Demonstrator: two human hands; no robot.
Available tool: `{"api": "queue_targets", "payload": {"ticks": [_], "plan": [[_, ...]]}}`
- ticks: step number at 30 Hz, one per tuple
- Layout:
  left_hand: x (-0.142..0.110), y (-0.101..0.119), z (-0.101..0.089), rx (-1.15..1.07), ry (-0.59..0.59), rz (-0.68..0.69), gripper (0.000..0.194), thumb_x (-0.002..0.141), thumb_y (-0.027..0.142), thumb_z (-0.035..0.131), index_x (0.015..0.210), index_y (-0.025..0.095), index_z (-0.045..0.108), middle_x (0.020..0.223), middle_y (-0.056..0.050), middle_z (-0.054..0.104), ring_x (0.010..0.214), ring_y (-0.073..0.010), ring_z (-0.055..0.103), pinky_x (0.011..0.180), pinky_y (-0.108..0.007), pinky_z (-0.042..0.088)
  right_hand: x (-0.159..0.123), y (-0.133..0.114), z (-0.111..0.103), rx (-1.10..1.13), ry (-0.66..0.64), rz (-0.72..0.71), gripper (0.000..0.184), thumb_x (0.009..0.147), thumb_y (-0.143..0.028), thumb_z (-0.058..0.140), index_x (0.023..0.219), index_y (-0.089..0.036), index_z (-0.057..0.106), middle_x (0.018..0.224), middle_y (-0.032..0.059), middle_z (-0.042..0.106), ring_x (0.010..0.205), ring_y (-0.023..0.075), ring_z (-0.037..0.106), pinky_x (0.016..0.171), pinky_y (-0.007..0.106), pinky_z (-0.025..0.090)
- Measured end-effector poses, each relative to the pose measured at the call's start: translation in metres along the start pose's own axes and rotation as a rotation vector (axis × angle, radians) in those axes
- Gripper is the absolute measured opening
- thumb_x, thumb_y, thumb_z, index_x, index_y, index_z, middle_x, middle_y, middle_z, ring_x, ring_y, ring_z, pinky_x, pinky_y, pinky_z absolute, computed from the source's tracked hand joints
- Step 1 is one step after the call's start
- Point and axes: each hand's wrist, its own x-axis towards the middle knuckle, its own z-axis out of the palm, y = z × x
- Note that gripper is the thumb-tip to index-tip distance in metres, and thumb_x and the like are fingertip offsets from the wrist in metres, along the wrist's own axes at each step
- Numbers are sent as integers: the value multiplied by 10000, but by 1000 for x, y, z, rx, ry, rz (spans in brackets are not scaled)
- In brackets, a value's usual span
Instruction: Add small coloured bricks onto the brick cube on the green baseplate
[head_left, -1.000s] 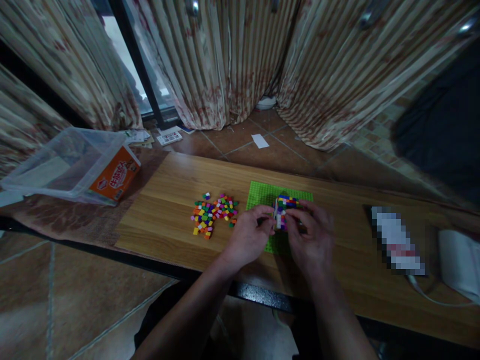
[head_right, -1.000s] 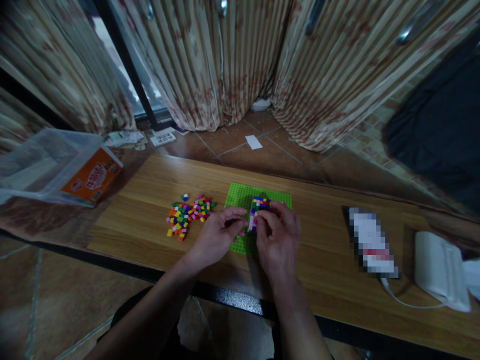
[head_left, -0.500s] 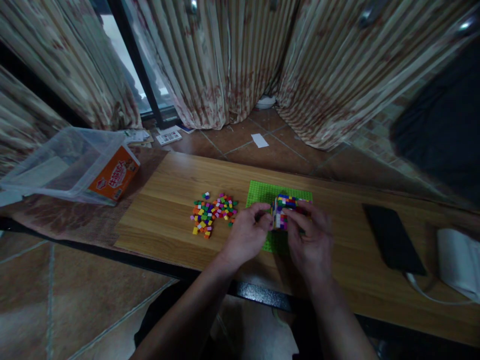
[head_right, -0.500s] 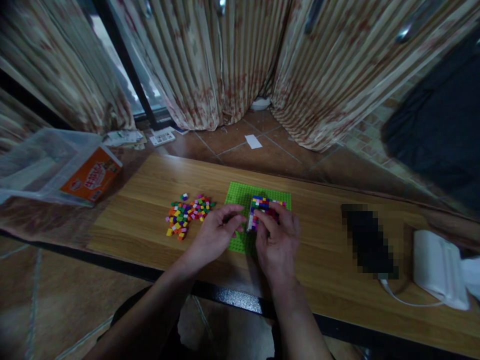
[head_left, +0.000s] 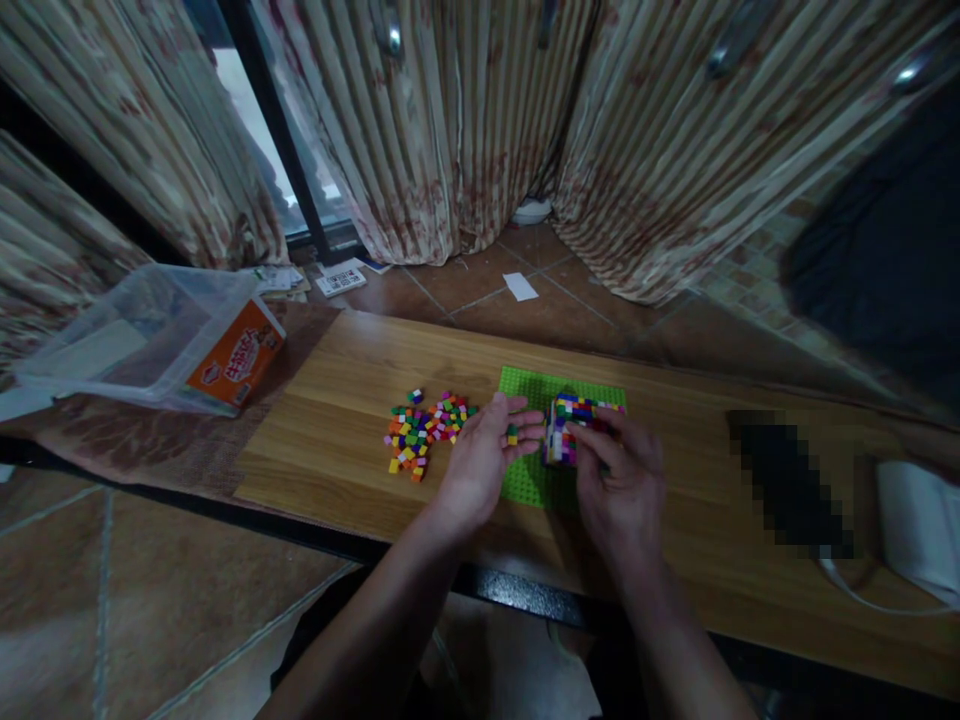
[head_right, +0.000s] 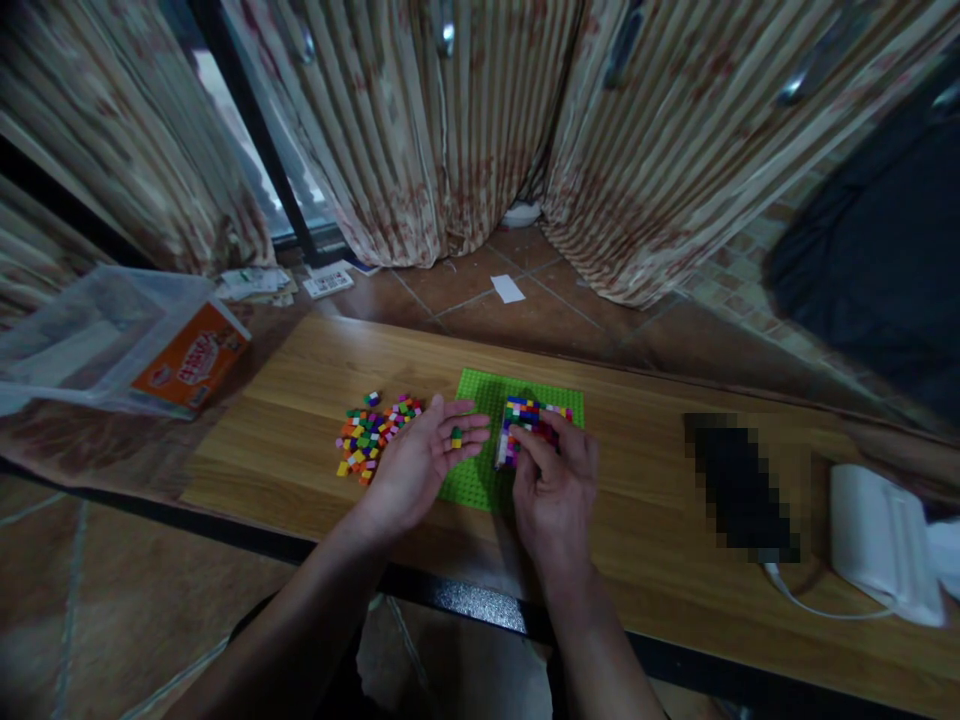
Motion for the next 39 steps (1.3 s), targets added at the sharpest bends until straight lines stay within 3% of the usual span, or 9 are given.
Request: {"api": "queue_targets", "payload": {"ticks": [5,10,14,23,28,33,36,39], "plan": [[-1,0,1,-10,-31,-5,398,965,475,521,1002,113,682,1026,-144,744,864,-179,696,831,-305,526,1,-7,-6,-37,29,-22,264,924,-206,591,1158,-263,700,1204,99,658,1128,257,618,966,490,511],[-2,-5,1,25,-132,16,457,964,520,499,1070,116,683,1085,-151,740,977,-207,692,850,-307,524,4,-26,-5,-20,-65,-91,227,921,-261,627,1137,-259,695,1289,104,626,1185,273,590,999,502,476],[-4,-8,0,174,-168,84,455,965,528,489,1120,156,700,1162,-122,727,1090,-219,658,873,-301,512,4,-34,1,-29,-114,-66,191,918,-293,633,1083,-246,717,1306,113,621,1208,290,567,1002,526,462],[-8,-8,-2,348,-296,228,318,991,341,495,1235,202,645,1277,-95,678,1230,-212,602,1063,-348,447,3,-24,0,70,-137,-53,146,912,-312,626,1021,-267,710,1278,79,631,1195,280,570,1000,526,454],[-7,-11,-3,339,-343,301,302,968,294,540,1250,223,623,1262,-89,670,1183,-206,616,1055,-361,454,7,-21,-4,132,-134,-78,100,907,-319,642,961,-252,693,1254,77,646,1164,270,592,1001,520,451],[-3,-11,0,233,-225,139,212,895,134,562,1071,183,671,999,-46,694,908,-156,666,869,-318,535,9,-21,-4,212,-5,-25,94,874,-276,698,958,-238,712,1189,80,679,1120,262,628,1002,522,458],[0,-12,0,191,-250,86,196,810,58,607,963,160,673,873,-13,669,730,-110,627,773,-286,529,9,-19,-3,231,27,41,89,872,-289,701,941,-238,725,1174,73,686,1107,260,637,978,518,478],[1,-14,-1,177,-279,102,160,771,55,644,896,152,671,843,-3,660,709,-96,604,743,-262,509,9,-18,-1,251,19,72,99,879,-305,691,942,-241,732,1165,64,692,1111,254,639,981,512,485]]}}
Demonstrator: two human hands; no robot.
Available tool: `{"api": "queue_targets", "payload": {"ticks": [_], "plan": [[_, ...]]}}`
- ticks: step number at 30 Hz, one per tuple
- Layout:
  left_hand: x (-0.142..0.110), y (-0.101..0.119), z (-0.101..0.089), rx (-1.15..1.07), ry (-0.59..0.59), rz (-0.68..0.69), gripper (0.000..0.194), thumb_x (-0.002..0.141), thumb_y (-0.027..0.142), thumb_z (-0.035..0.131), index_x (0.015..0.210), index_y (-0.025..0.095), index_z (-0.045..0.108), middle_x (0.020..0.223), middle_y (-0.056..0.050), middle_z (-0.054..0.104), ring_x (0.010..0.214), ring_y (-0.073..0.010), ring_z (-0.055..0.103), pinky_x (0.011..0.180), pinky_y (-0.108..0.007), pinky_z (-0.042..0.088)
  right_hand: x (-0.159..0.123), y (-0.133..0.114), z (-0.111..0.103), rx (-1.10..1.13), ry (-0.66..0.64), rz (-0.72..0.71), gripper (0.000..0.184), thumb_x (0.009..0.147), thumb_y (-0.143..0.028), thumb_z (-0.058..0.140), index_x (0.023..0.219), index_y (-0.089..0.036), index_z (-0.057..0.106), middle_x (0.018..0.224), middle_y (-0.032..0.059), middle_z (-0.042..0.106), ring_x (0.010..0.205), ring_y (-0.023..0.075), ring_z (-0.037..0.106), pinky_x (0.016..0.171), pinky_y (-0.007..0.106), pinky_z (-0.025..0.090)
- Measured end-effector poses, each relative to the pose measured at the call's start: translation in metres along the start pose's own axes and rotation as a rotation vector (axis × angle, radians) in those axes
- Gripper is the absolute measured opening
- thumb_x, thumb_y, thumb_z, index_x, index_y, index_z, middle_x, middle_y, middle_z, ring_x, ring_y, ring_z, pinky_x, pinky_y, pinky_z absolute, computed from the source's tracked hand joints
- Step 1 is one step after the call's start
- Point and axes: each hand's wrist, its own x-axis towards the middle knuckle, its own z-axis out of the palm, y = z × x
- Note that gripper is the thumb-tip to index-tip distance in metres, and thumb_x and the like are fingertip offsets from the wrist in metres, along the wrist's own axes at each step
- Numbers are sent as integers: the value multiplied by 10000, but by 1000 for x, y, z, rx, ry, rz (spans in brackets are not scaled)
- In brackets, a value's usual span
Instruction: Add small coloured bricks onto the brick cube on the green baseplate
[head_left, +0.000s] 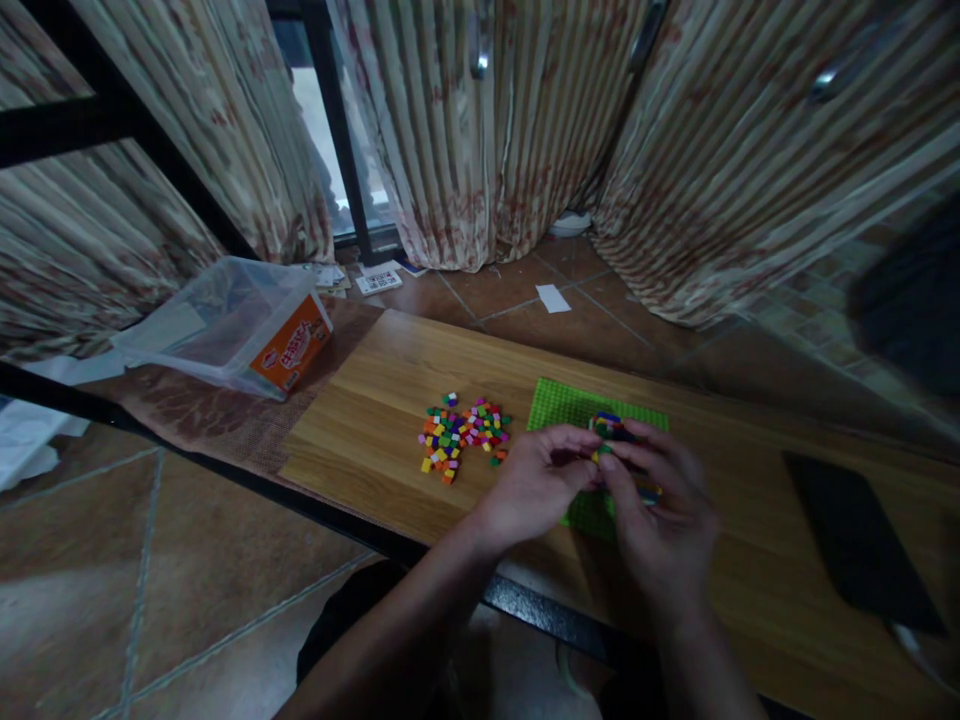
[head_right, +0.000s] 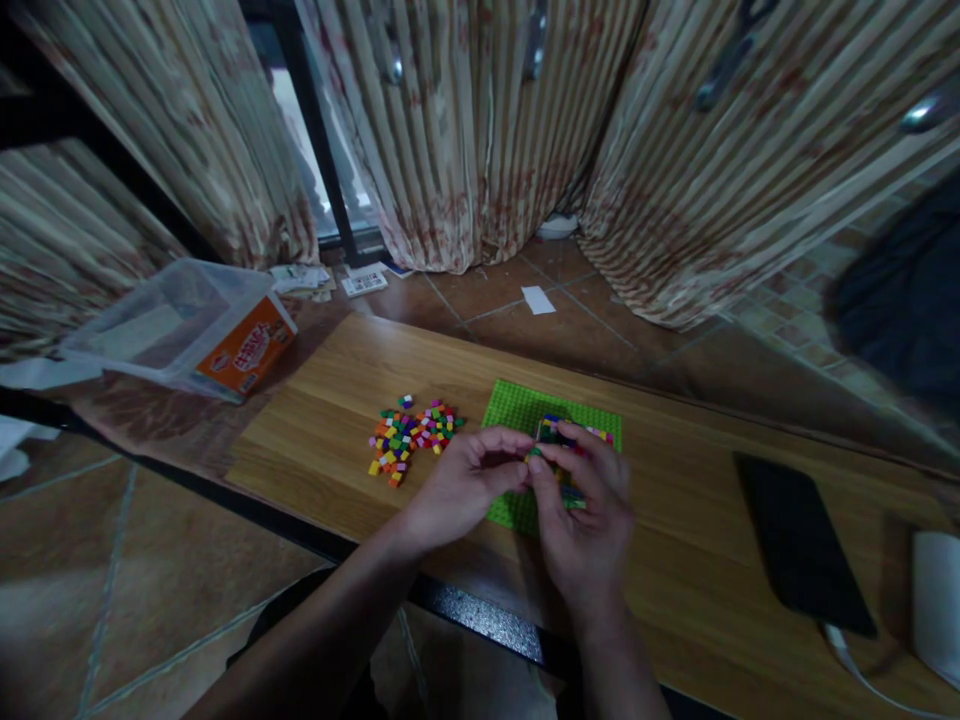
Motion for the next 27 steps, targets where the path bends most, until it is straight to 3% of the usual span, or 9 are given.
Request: {"api": "queue_targets", "payload": {"ticks": [13,23,27], "plan": [[1,-5,-2,183,12,130,35,790,164,664,818,143,666,760,7,633,713,-105,570,731,-247,472,3,2,-4,10,-60,-20,105,910,-282,661,972,-253,740,1125,51,710,1091,233,645,972,477,492],[0,-6,1,182,85,16,25,784,167,641,769,147,637,623,15,620,569,-105,554,579,-235,442,3,0,-4,-86,-28,-204,134,879,-200,699,978,-276,747,973,20,712,978,218,638,899,433,510],[4,-6,-3,284,170,-6,33,800,144,609,802,153,640,626,12,631,575,-117,583,576,-238,455,8,9,-11,-125,52,-119,104,894,-239,685,968,-251,758,983,48,719,970,232,644,880,442,509]]}}
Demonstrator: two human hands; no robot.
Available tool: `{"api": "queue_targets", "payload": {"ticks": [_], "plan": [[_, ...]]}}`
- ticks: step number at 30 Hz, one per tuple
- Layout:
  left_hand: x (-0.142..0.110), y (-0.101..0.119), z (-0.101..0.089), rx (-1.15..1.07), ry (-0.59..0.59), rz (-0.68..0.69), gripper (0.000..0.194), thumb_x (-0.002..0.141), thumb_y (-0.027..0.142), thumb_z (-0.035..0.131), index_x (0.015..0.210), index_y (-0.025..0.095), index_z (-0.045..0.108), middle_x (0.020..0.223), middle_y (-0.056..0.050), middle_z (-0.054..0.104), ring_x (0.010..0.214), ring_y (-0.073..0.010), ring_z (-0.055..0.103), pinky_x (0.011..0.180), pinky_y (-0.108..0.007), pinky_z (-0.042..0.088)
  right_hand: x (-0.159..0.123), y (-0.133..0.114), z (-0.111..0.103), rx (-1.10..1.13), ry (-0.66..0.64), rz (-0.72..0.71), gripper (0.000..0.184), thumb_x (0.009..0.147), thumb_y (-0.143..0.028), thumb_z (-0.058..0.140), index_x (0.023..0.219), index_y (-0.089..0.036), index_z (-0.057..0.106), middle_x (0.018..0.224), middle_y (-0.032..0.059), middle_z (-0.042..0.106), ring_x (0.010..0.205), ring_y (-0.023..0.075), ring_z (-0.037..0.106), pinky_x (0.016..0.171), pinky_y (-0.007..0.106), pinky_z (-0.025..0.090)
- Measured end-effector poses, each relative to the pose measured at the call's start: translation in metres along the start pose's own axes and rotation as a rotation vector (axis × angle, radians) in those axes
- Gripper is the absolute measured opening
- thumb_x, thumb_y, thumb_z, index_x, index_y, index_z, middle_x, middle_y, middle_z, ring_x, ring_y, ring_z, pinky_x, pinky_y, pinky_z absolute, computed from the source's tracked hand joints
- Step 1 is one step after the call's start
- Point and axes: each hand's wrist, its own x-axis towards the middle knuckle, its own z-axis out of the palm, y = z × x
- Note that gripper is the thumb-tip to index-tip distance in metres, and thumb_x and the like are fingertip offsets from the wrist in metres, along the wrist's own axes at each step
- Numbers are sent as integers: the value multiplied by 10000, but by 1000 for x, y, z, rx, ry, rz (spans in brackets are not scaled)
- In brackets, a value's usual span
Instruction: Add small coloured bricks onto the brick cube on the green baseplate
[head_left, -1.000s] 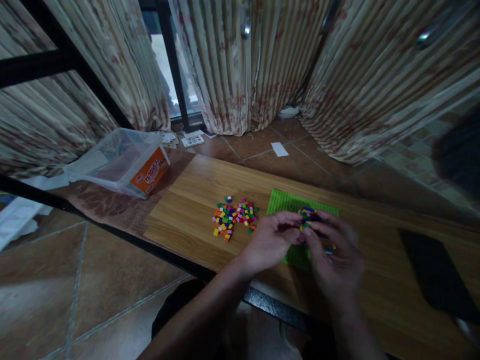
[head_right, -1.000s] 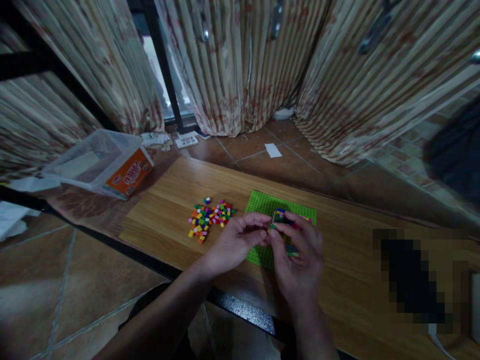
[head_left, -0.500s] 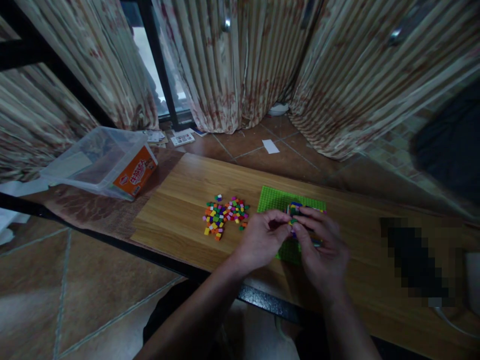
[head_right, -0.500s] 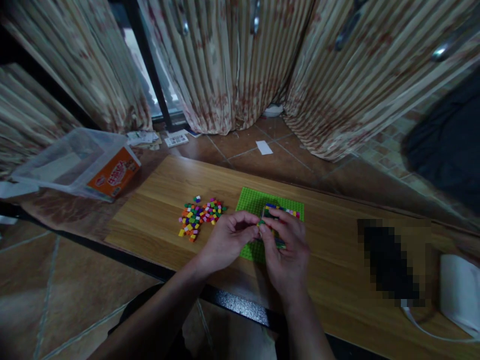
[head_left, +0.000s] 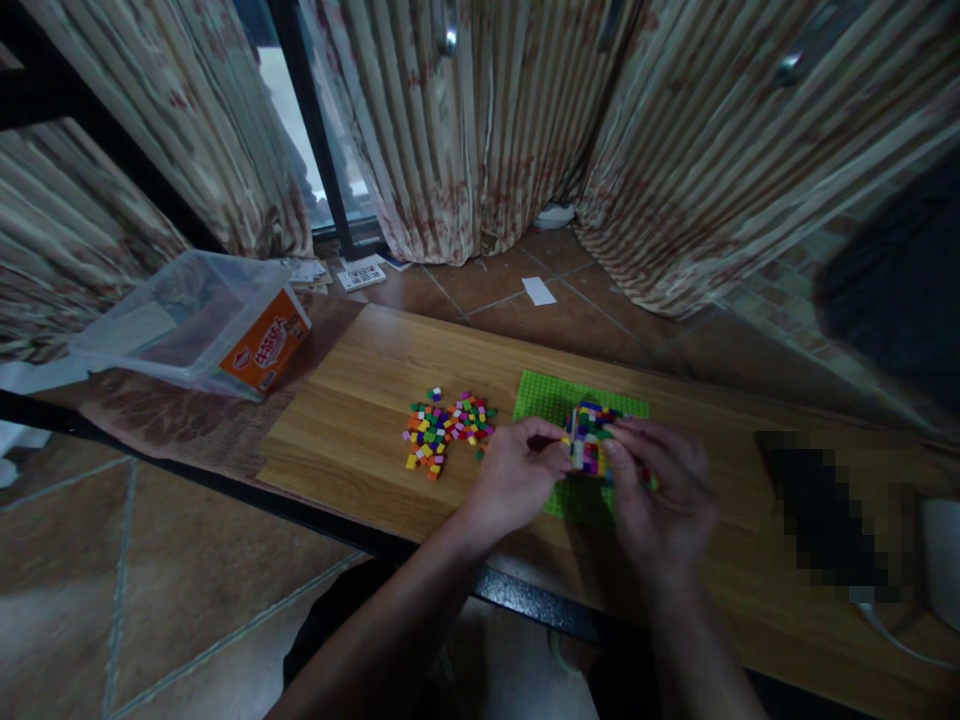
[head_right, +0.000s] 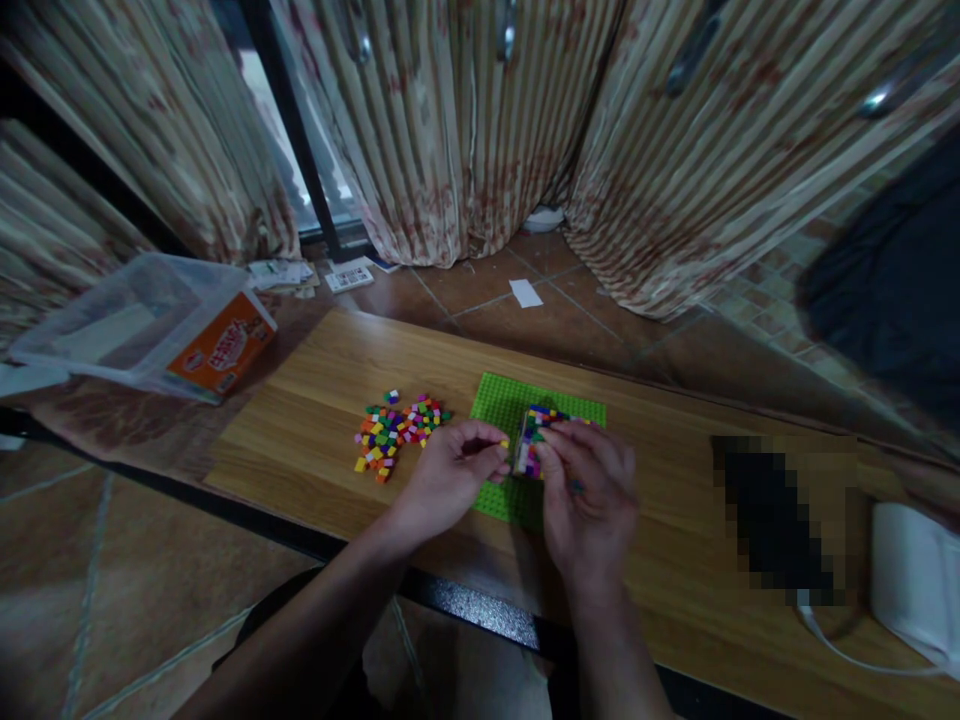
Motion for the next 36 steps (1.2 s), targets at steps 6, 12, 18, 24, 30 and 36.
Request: {"api": "queue_targets", "payload": {"ticks": [6,12,18,24,30,36], "plan": [[3,-4,-6,211,67,79,104,834,159,565,842,163,668,646,10,638,592,-127,597,567,-240,443,3,11,-5,-45,-36,111,163,910,-338,656,932,-223,770,1031,84,709,1011,257,622,888,463,488],[1,-1,-4,305,57,85,100,828,162,582,842,165,681,698,-1,662,640,-132,612,604,-239,440,-2,10,4,-67,-161,59,163,900,-357,654,928,-250,774,1134,76,682,1096,259,580,943,462,464],[1,-5,-4,294,29,104,117,833,181,583,877,164,691,711,0,659,627,-124,593,602,-236,434,-1,10,7,-71,-180,200,191,866,-407,670,885,-253,782,1167,75,673,1117,283,546,937,480,465],[2,-6,-4,283,26,109,118,821,176,586,872,161,691,699,4,650,618,-124,577,605,-240,435,0,7,6,-22,-169,241,176,856,-404,672,869,-269,784,1165,68,672,1133,286,553,958,515,450],[1,-3,-2,253,19,101,121,815,158,582,872,162,688,687,8,641,608,-122,570,582,-235,418,0,7,6,-16,-184,226,146,843,-377,693,854,-259,779,1158,77,671,1132,287,549,945,526,452],[0,-5,-1,210,-8,120,111,827,154,587,873,158,688,683,14,628,613,-113,548,603,-229,423,-1,8,9,-19,-136,259,124,833,-338,682,834,-242,761,1137,80,679,1117,286,568,922,514,469]]}}
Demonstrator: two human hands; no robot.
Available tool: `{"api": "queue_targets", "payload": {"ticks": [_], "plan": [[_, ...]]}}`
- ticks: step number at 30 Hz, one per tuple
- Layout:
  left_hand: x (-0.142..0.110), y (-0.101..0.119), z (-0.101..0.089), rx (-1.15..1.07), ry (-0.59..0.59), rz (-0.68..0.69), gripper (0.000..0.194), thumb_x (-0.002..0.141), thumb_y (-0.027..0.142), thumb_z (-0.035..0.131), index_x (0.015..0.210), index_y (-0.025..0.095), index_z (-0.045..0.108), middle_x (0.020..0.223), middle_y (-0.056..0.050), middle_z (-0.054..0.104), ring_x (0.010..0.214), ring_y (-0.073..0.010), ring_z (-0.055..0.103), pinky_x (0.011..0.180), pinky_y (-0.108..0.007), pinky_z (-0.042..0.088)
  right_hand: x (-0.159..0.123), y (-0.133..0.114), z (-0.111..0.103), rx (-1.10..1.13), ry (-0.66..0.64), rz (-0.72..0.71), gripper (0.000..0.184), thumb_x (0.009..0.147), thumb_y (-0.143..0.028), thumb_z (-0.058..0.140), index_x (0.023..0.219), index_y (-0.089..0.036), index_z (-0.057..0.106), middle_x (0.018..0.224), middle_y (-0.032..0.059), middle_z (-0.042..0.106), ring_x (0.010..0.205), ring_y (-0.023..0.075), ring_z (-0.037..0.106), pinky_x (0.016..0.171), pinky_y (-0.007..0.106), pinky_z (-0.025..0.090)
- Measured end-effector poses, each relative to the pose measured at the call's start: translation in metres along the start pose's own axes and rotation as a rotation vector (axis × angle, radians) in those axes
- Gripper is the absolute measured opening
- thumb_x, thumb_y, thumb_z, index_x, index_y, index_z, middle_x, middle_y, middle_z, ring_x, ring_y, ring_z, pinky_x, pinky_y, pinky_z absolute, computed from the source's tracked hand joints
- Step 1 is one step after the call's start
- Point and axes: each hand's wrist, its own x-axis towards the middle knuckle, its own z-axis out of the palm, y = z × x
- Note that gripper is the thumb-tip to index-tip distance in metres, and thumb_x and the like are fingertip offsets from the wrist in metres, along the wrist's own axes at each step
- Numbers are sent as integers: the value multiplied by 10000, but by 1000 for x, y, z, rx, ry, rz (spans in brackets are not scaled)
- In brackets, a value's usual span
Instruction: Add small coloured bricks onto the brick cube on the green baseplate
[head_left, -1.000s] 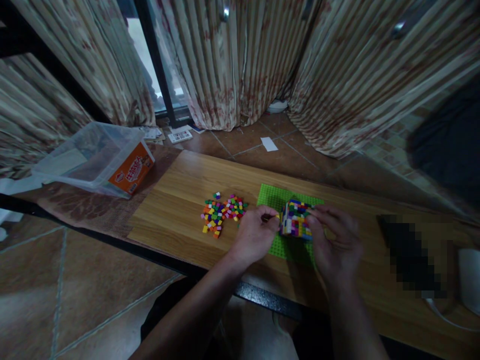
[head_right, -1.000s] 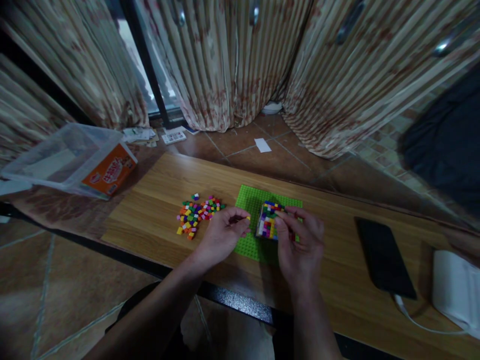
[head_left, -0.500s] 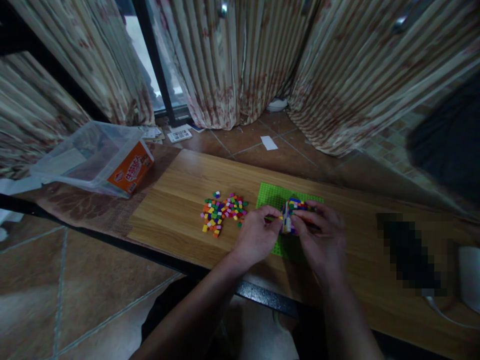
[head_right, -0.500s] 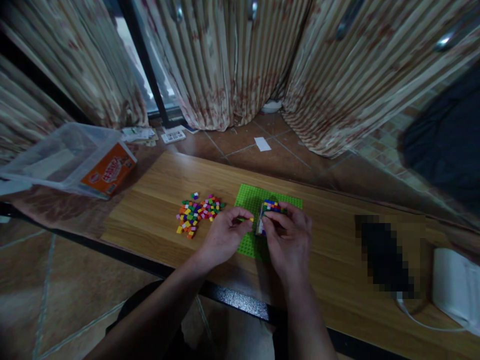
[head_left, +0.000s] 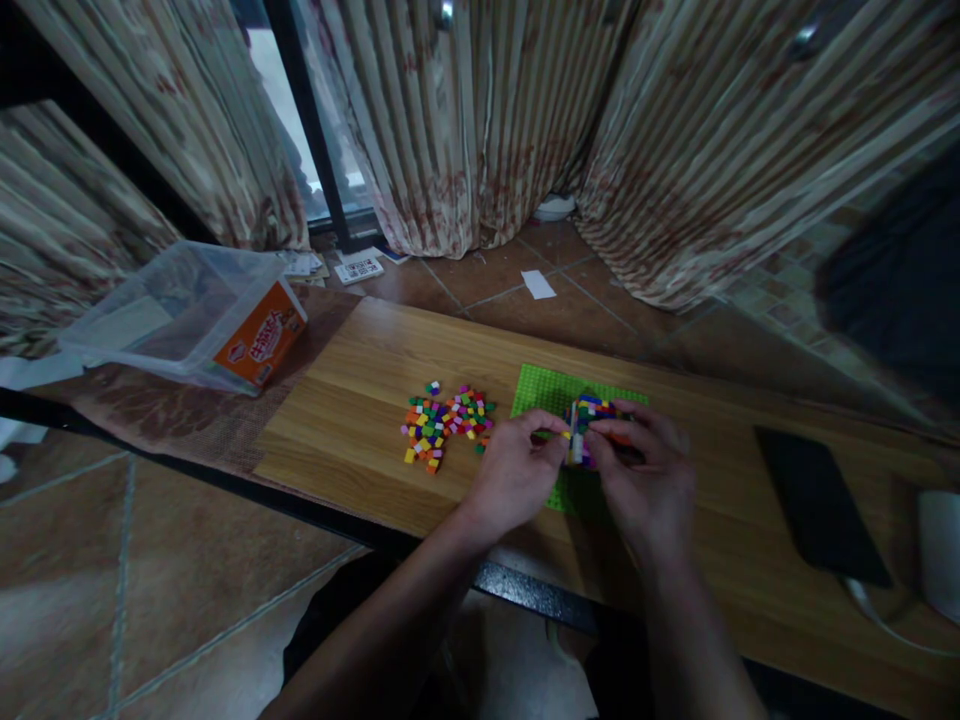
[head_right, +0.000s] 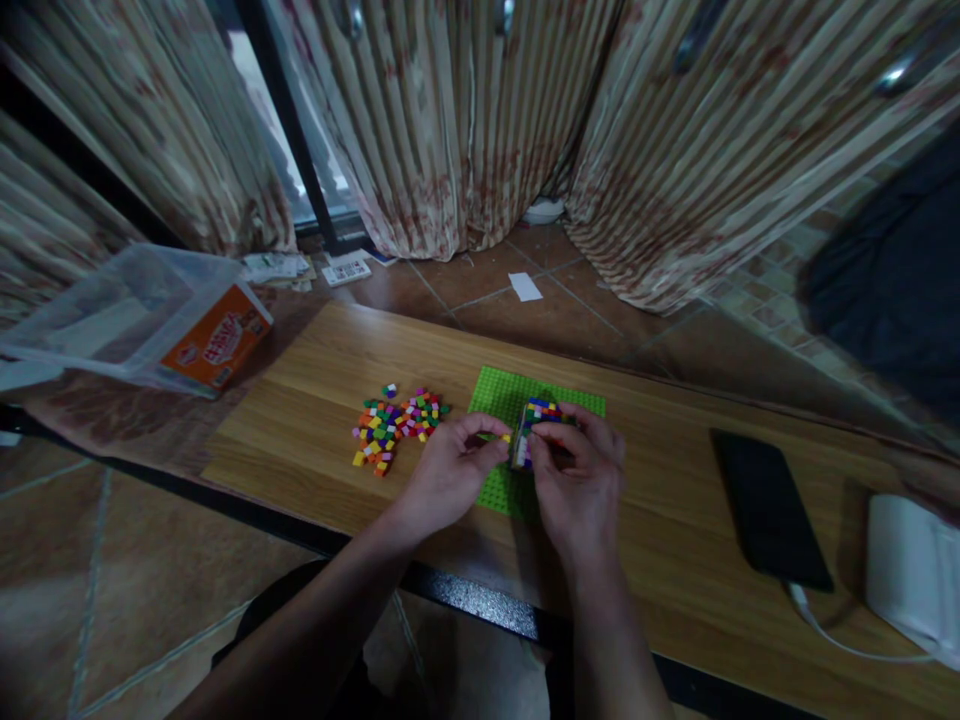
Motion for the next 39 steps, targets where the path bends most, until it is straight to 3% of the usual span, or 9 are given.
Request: {"api": "queue_targets", "payload": {"ticks": [10,20,32,39], "plan": [[-2,4,2,-74,-58,47,122,842,137,576,896,148,685,782,-4,660,712,-123,583,695,-237,457,-2,2,-1,22,47,-18,114,831,-318,675,849,-242,758,1119,74,687,1082,273,598,908,495,482],[-3,3,2,-87,-66,59,117,844,155,573,894,161,679,813,-11,672,746,-133,595,721,-247,465,-2,2,-6,-73,-37,-208,229,898,-226,569,955,-301,778,1168,59,680,1077,257,594,930,520,480],[-2,-1,2,10,-52,98,137,861,178,569,917,166,693,839,-14,689,770,-141,610,738,-250,473,-8,5,2,-55,-1,-190,222,933,-239,561,958,-295,774,1164,64,687,1101,247,590,941,509,493],[-1,4,2,-50,5,71,119,844,145,596,823,168,711,777,-4,700,734,-135,627,722,-242,488,-12,6,-3,-9,8,-182,219,931,-243,579,1055,-295,752,1207,61,680,1138,243,612,977,493,491]]}}
